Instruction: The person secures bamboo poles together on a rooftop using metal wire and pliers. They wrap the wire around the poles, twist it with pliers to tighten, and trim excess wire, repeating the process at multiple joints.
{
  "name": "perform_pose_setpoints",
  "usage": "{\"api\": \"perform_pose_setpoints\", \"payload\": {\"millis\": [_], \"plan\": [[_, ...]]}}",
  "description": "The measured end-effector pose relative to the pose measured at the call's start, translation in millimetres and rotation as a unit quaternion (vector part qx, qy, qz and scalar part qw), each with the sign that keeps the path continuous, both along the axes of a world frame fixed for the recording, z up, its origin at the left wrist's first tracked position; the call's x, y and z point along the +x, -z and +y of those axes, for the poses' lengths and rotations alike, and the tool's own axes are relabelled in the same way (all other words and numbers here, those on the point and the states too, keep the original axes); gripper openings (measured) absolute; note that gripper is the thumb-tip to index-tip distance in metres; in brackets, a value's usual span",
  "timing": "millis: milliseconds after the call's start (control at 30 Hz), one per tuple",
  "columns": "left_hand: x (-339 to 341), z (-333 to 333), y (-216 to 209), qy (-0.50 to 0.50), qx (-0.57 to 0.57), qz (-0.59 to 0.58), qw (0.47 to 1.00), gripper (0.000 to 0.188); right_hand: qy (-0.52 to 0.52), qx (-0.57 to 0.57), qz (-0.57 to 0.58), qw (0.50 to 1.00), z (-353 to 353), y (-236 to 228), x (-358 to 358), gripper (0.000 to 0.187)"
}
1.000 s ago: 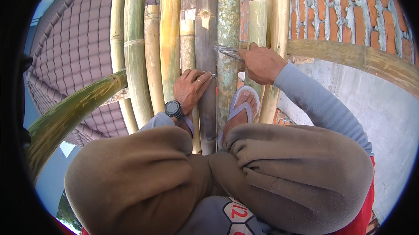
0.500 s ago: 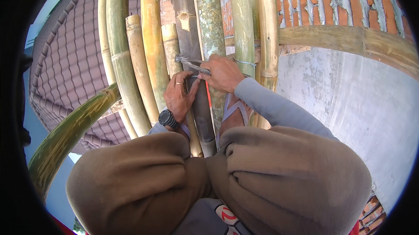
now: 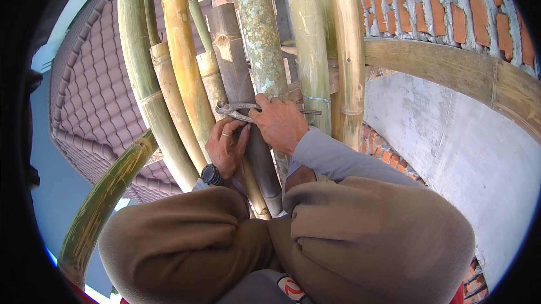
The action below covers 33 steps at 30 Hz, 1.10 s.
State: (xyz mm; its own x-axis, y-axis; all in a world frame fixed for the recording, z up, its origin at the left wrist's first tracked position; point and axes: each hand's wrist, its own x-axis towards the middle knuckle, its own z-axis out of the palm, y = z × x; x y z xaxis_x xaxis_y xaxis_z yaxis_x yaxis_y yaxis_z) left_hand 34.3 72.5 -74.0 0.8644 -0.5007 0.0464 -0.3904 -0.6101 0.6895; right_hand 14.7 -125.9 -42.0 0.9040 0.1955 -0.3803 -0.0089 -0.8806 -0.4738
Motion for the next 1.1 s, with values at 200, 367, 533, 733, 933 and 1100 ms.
{"api": "perform_pose_setpoints", "payload": {"millis": [200, 367, 533, 733, 933, 1100], "plan": [[7, 2, -1, -0.004, 0.017, 0.06, 0.998, 0.026, -0.002, 0.068, -0.052, 0.996, -4, 8, -17, 0.02], [9, 9, 1, 0.004, -0.008, 0.077, 0.997, 0.033, -0.024, 0.081, -0.113, 0.99, -10, 15, -19, 0.019], [12, 13, 3, -0.022, -0.025, 0.126, 0.991, 0.029, -0.043, 0.097, -0.119, 0.987, -17, 23, -18, 0.018], [39, 10, -16, 0.042, 0.01, 0.19, 0.981, 0.027, -0.048, 0.103, -0.13, 0.985, -20, 23, -13, 0.016], [65, -1, -57, 0.056, 0.162, 0.382, 0.908, 0.029, -0.055, 0.105, -0.172, 0.978, -17, 32, -14, 0.019], [70, 22, -101, 0.185, 0.274, 0.271, 0.904, 0.077, -0.042, 0.12, -0.178, 0.976, -14, 34, -14, 0.024]]}}
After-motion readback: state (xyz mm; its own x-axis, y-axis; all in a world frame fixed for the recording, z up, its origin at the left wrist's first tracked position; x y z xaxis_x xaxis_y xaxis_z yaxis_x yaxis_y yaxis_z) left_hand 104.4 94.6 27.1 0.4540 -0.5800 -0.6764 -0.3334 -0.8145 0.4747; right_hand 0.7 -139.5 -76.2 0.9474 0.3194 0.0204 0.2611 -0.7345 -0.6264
